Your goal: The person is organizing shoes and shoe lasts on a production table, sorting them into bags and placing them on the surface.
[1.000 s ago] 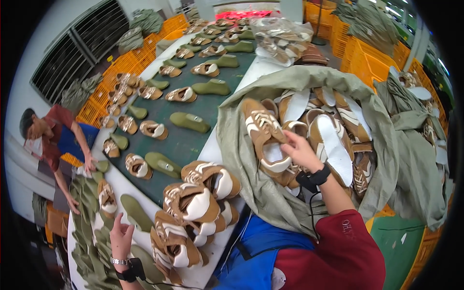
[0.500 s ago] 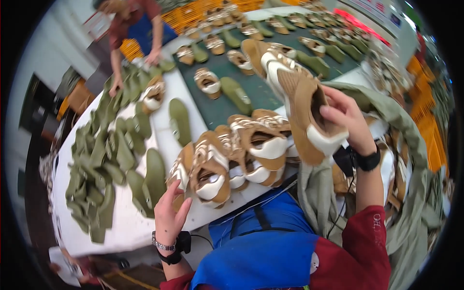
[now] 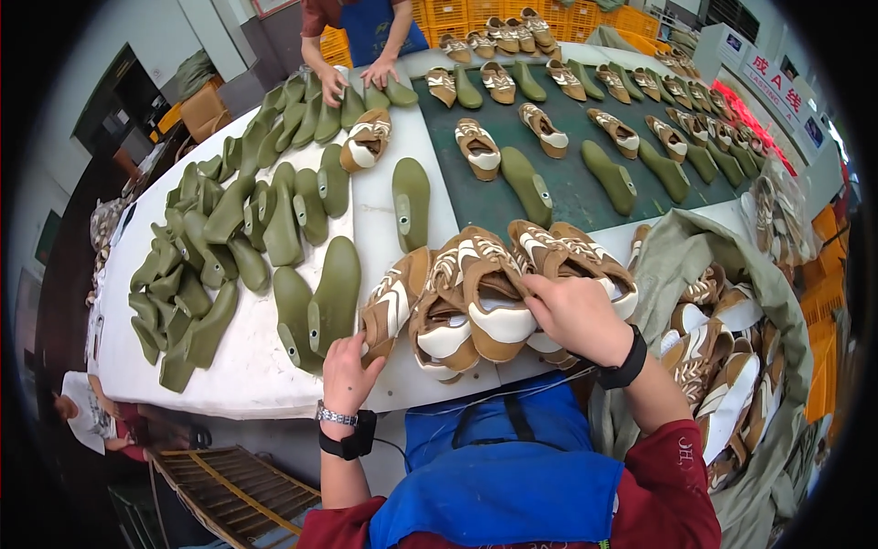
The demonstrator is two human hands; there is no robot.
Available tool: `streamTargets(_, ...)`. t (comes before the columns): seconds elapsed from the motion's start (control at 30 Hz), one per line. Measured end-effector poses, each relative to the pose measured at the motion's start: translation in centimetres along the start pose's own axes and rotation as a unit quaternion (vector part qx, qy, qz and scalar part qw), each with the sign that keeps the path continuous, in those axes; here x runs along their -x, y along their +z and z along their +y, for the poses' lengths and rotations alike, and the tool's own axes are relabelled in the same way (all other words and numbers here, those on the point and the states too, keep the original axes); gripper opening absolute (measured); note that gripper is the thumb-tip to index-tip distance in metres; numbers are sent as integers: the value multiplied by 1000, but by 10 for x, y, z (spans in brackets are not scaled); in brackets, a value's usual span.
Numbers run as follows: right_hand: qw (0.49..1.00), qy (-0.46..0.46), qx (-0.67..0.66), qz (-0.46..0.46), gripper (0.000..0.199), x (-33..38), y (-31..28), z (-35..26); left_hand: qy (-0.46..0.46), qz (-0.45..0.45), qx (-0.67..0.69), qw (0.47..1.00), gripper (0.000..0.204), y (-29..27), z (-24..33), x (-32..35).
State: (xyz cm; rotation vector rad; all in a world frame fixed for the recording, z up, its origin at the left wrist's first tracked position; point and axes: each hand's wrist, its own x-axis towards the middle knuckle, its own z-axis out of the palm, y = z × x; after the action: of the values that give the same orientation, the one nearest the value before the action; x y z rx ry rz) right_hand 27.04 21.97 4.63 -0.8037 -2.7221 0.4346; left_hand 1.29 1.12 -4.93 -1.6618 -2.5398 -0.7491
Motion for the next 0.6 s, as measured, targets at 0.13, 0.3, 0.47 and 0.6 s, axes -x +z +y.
streamTargets(0.13, 997, -19, -64, 29, 24, 16, -7, 4, -18, -22, 23, 999, 29, 14, 9, 5)
streamTargets(0.3, 991, 32, -119, 50, 25, 47, -17, 12, 10, 107, -52, 993, 26, 7, 35, 7)
streamTargets(0.47, 976, 118, -156, 94, 25, 87, -23, 28, 38, 43, -69, 996, 28, 20, 29, -7)
streamTargets(0.6, 962, 166, -142, 166, 20, 110, -33, 48, 41, -66, -90, 993, 24, 69, 9, 16)
